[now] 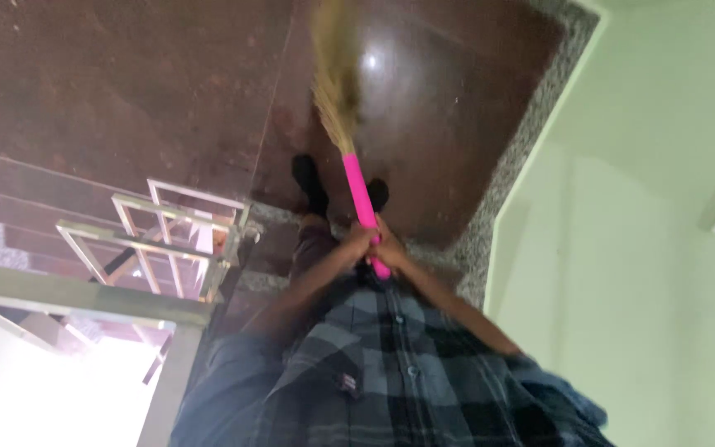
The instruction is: The person sweeps debris across a tiled landing and down a flight of stairs using a broom.
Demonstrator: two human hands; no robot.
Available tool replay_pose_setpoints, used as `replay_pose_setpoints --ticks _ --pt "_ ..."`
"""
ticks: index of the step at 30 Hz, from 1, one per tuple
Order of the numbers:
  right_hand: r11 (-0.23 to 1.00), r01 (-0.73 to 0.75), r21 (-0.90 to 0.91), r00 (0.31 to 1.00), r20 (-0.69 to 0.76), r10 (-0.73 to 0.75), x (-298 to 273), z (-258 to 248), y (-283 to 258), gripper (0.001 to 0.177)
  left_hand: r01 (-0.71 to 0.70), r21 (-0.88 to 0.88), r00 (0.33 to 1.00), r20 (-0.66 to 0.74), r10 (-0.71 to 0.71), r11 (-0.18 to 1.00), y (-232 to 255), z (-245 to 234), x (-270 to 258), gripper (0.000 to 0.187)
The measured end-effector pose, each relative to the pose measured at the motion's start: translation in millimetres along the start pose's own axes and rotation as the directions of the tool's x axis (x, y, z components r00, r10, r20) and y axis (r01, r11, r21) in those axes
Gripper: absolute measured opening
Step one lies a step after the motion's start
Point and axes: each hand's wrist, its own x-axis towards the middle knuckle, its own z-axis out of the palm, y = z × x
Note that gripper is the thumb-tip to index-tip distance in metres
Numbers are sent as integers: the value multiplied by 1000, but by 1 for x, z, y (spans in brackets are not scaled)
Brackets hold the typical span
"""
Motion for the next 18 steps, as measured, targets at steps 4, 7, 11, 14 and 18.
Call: replay_pose_setpoints --ticks 4,7,11,14,18 --pt "994 -81 67 996 51 77 -11 -13 -36 111 79 4 988 -132 -77 997 24 17 4 38" --pt "978 -208 -21 977 -55 207 -46 -41 -57 110 137 36 978 -162 -129 990 42 61 -6 48" --pt "995 -2 101 989 -144 16 -117 -84 -54 107 28 141 1000 4 -29 990 20 131 -17 43" --pt "992 33 118 960 -279 1 -165 -115 -33 103 -144 206 961 264 87 968 -24 189 -4 23" --pt "980 93 179 901 -434 -6 -184 -142 19 90 -247 104 775 618 132 963 -70 224 11 13"
